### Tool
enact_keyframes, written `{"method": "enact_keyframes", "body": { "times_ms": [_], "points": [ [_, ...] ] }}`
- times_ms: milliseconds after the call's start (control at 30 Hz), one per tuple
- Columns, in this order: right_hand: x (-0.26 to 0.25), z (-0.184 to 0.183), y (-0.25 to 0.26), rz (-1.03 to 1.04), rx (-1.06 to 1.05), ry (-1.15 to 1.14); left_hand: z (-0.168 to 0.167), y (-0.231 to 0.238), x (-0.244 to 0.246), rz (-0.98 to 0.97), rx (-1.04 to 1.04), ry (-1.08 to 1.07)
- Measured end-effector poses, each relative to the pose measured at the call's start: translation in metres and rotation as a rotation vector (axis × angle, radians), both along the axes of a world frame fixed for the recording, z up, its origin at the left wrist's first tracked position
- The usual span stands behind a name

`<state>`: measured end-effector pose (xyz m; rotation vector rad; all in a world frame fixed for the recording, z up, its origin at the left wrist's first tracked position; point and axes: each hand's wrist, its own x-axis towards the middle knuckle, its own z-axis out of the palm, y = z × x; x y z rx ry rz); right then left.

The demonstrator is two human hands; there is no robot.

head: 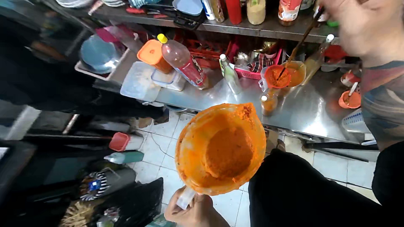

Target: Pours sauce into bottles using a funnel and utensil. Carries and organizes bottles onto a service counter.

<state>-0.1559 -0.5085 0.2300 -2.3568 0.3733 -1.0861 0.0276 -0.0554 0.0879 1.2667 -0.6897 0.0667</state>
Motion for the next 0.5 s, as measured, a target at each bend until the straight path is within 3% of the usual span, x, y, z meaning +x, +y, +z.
{"method": "enact_keyframes", "body": {
  "times_ms": [167,367,500],
  "points": [
    [0.019,-0.035,-0.009,0.249,-0.023,0.212,0.019,-0.026,-0.014,0.018,0.009,0.017],
    [-0.005,-0.007,-0.028,0.234,0.088,-0.165,0.038,-0.052,-0.037,0.077,0.017,0.069],
    [0.007,-0.020,-0.030,0.370,0.004,-0.073,0.042,-0.063,-0.046,0.099,0.019,0.048]
  ]
}}
